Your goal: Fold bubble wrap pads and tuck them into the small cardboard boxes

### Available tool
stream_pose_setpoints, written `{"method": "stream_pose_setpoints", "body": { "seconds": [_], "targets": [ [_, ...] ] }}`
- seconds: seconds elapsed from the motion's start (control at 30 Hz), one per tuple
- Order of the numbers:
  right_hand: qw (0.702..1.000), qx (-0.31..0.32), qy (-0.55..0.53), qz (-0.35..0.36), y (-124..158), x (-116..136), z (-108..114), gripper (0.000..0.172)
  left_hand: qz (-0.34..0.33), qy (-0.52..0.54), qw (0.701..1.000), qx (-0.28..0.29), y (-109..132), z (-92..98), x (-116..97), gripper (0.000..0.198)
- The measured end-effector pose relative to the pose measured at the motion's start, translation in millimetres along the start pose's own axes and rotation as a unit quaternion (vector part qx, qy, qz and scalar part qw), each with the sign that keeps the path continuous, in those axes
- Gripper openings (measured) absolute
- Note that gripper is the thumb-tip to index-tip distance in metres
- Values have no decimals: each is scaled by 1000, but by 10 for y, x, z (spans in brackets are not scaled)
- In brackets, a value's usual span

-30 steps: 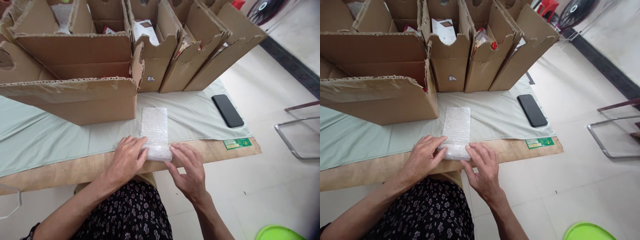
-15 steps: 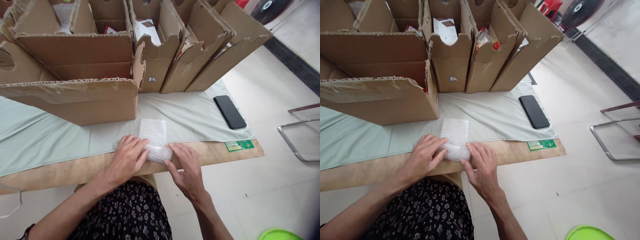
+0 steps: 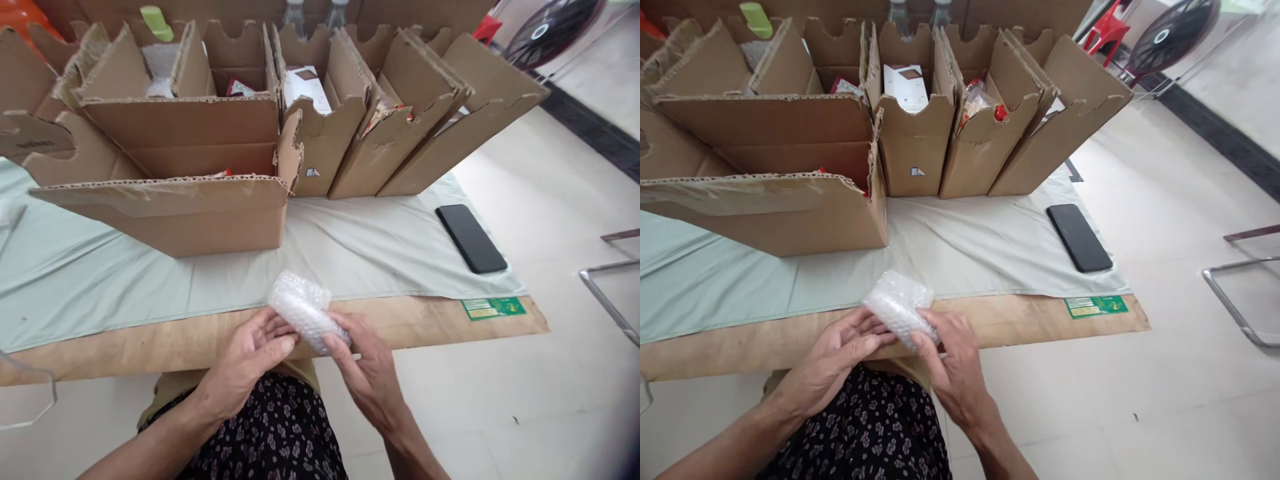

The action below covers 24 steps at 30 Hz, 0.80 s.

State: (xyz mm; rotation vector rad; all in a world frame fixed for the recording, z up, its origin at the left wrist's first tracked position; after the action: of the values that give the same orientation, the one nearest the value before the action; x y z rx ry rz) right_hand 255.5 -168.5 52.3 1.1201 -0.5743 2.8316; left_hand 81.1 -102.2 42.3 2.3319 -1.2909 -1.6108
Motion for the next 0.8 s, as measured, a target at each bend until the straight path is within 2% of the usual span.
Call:
{"method": "stream_pose_setpoints", "body": {
  "seconds": [0.1,0.17,0.27,0.33,0.37,0.43,0.47,0.57,0.67,0.8],
  "targets": [
    [1000,7,4,16,79,137,-15,14,10,106,994,1,-92,-84,50,50],
    [998,-36,40,16,105,121,50,13,20,150,988,-8,-114,-103,87,47],
    [995,-88,2,-46,93,-22,172,36,37,186,982,0,-67,-99,141,43],
    [989,-52,-108,-90,52,-82,147,52,42,197,979,4,-25,-80,161,42],
    [981,-15,-164,-101,27,-73,93,54,41,200,979,2,-12,-71,163,43],
    [970,34,-219,-102,-19,10,-37,45,25,204,978,-12,-4,-55,147,43],
    [972,31,-212,-95,-38,64,-95,35,12,207,978,-22,-8,-51,131,45],
    [989,-65,-118,-54,-76,227,-199,14,-32,209,977,-35,-22,-74,75,52],
    [989,-133,-59,-8,-91,347,-267,13,-61,192,979,-32,-26,-112,48,60],
    [990,-116,-83,-5,-126,416,-329,15,-43,213,973,-83,-47,-63,60,54]
  ]
}}
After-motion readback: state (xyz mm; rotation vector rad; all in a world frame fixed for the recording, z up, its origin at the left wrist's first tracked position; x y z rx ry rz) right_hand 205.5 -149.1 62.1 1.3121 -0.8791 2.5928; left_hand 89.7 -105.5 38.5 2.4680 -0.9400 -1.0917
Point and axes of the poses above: each hand's wrist, its own y-axis away from the middle knuckle, its own z-axis out of the back of the hand, x = y × z, the point moved 4 cm from there along -y, towards the middle knuckle, and after that the axes turned 3 degrees about y, right-handed, at the moved point
